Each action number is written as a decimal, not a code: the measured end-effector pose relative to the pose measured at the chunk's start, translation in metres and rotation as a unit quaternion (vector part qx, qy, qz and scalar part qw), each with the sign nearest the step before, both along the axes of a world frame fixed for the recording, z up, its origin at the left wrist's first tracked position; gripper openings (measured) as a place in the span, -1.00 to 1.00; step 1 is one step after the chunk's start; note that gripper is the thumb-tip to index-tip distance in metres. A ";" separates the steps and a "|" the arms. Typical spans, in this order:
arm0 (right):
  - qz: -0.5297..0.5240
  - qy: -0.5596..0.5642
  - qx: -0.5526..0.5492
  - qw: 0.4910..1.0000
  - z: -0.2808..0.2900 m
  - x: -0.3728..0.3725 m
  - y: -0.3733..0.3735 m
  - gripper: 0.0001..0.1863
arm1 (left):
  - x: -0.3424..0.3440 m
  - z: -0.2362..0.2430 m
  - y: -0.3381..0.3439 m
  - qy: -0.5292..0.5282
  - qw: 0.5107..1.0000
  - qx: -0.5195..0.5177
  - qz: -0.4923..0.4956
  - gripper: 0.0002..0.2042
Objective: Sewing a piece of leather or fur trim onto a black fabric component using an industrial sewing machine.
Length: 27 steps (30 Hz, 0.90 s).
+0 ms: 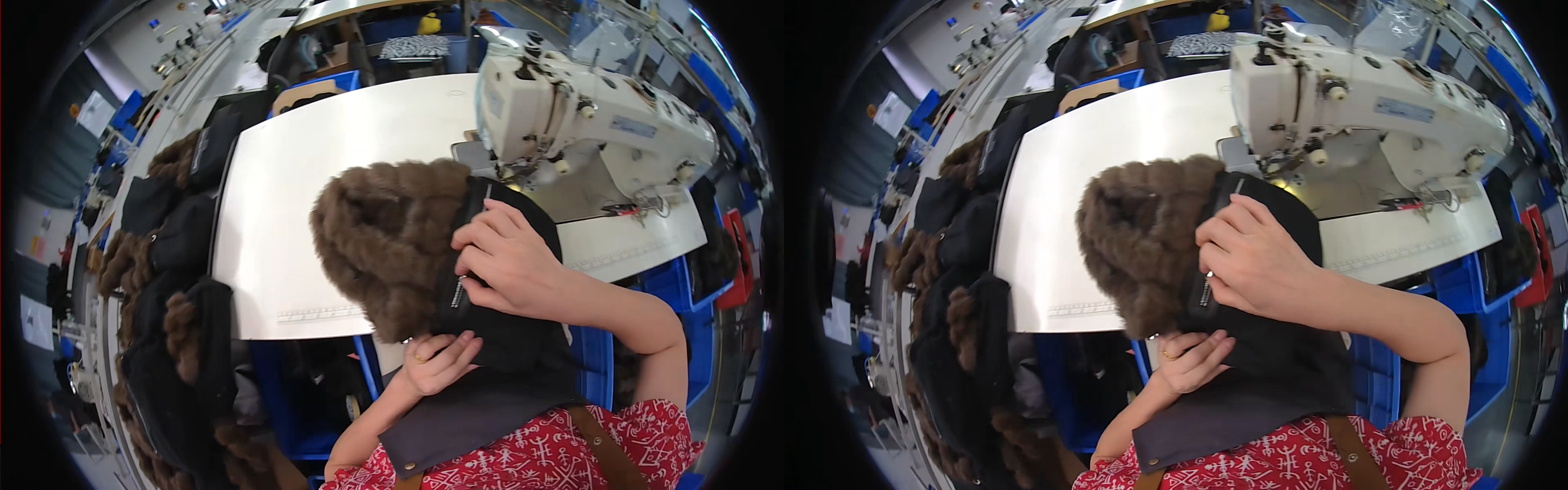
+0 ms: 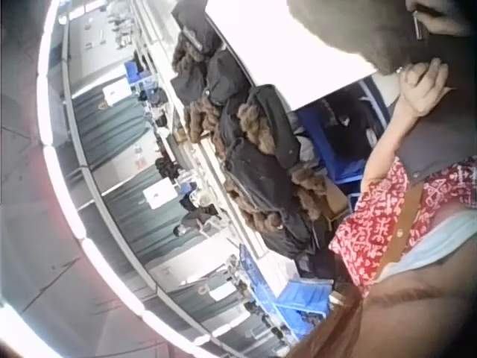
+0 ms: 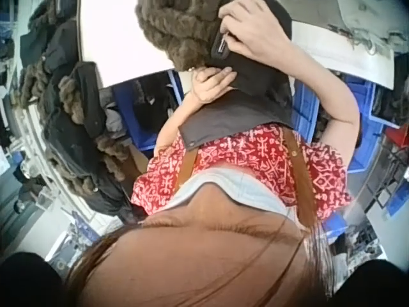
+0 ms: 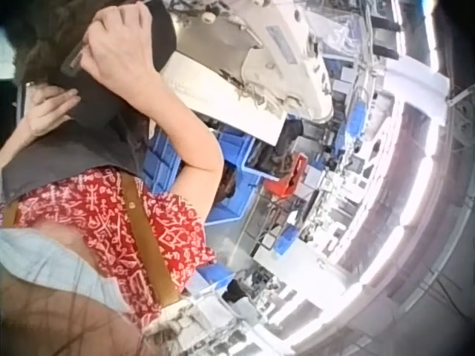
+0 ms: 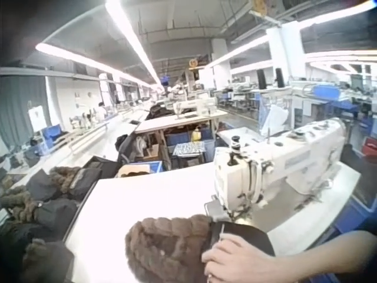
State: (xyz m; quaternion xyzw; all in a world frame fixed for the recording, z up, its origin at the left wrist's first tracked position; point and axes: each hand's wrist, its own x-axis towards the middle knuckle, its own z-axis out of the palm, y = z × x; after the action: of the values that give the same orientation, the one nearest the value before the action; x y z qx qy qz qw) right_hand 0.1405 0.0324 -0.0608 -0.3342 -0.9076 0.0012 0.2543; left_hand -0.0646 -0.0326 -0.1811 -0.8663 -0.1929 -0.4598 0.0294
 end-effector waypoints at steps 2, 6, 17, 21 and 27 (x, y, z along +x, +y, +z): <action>-0.057 0.017 0.057 0.997 0.003 0.011 0.011 -0.84 | 0.001 0.000 0.001 0.002 1.000 0.003 -0.008 -0.59; -0.172 0.054 -0.048 0.982 -0.004 0.040 0.028 -0.82 | -0.001 0.002 -0.004 0.013 1.000 0.002 -0.002 -0.60; -0.152 0.207 -0.017 0.966 -0.013 0.056 0.002 -0.83 | -0.025 0.007 -0.023 0.087 0.995 -0.045 -0.027 -0.66; 0.023 0.130 0.044 0.990 -0.011 0.036 -0.015 -0.79 | -0.023 0.017 -0.019 0.096 0.993 -0.052 -0.035 -0.65; 0.022 0.124 0.042 0.991 -0.026 0.044 -0.006 -0.76 | -0.032 0.045 -0.025 0.082 0.992 -0.096 -0.010 -0.71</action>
State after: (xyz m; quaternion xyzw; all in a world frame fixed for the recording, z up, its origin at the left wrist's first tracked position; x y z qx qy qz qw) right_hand 0.1844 0.0264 -0.0872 -0.3003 -0.8754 0.0107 0.3786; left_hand -0.0970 -0.0581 -0.1360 -0.9019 -0.2242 -0.3667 -0.0430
